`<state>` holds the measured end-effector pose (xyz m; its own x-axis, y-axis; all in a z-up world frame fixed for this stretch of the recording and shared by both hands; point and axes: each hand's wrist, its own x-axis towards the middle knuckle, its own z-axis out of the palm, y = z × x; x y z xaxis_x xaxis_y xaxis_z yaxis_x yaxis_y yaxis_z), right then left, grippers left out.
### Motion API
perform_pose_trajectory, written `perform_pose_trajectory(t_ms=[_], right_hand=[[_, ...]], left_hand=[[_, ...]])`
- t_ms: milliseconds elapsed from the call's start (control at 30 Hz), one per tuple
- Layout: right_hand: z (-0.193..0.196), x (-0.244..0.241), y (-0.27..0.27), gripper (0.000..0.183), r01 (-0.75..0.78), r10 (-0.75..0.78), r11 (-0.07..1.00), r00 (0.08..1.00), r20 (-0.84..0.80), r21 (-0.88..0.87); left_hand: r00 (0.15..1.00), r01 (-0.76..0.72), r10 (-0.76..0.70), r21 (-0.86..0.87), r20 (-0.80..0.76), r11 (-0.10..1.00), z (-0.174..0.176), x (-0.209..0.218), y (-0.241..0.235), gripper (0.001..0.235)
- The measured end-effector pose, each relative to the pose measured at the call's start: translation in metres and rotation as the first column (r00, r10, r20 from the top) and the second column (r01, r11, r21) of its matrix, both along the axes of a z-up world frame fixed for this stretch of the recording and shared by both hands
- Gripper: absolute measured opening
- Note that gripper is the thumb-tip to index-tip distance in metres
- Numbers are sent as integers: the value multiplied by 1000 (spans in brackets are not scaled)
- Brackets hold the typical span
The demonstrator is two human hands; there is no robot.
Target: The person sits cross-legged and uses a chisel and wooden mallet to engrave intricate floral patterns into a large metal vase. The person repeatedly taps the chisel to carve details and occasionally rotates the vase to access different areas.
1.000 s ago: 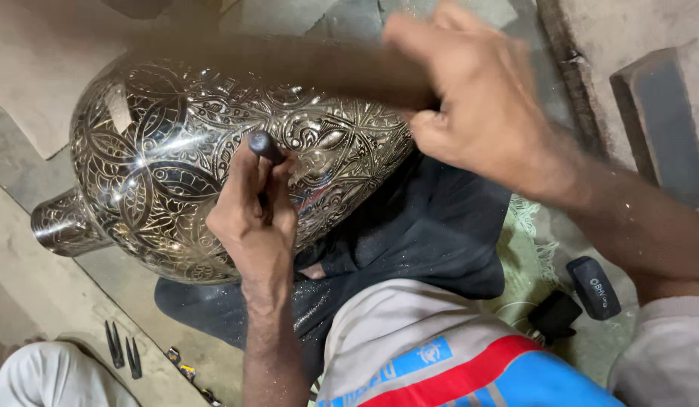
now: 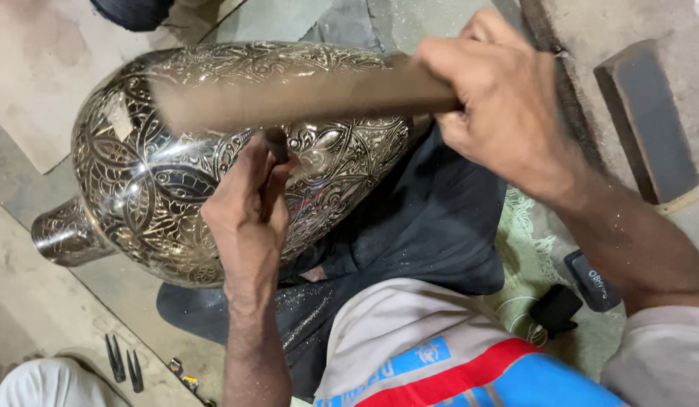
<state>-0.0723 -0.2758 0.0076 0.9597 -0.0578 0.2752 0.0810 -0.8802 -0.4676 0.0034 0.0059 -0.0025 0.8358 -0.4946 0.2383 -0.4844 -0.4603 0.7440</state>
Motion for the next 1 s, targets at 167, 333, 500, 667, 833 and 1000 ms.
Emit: perform_pose_trajectory(t_ms=[167,333,500,667,833,1000], right_hand=[[-8,3,-1,36,20,-21,999,999,-35,-41],[-9,-2,-4,56,-51,94,987,951,-294,150],[9,-10,-1,65,-195,204,913,979,14,358],[41,-8,5,75,-171,171,985,985,-22,18],[59,1,15,73,-160,162,984,987,19,-73],[48,-6,6,67,-100,101,986,995,4,135]], left_hand=[[1000,-8,8,-7,-20,1000,3,-5,-1,45],[997,-74,74,-3,-3,997,1,-14,-4,39],[996,-49,48,-15,-70,999,2,-10,1,34],[993,-18,15,-30,-115,999,3,-6,3,36],[992,-3,-2,-45,-126,999,1,-5,6,44],[995,32,-35,-36,-98,999,-2,1,9,53]])
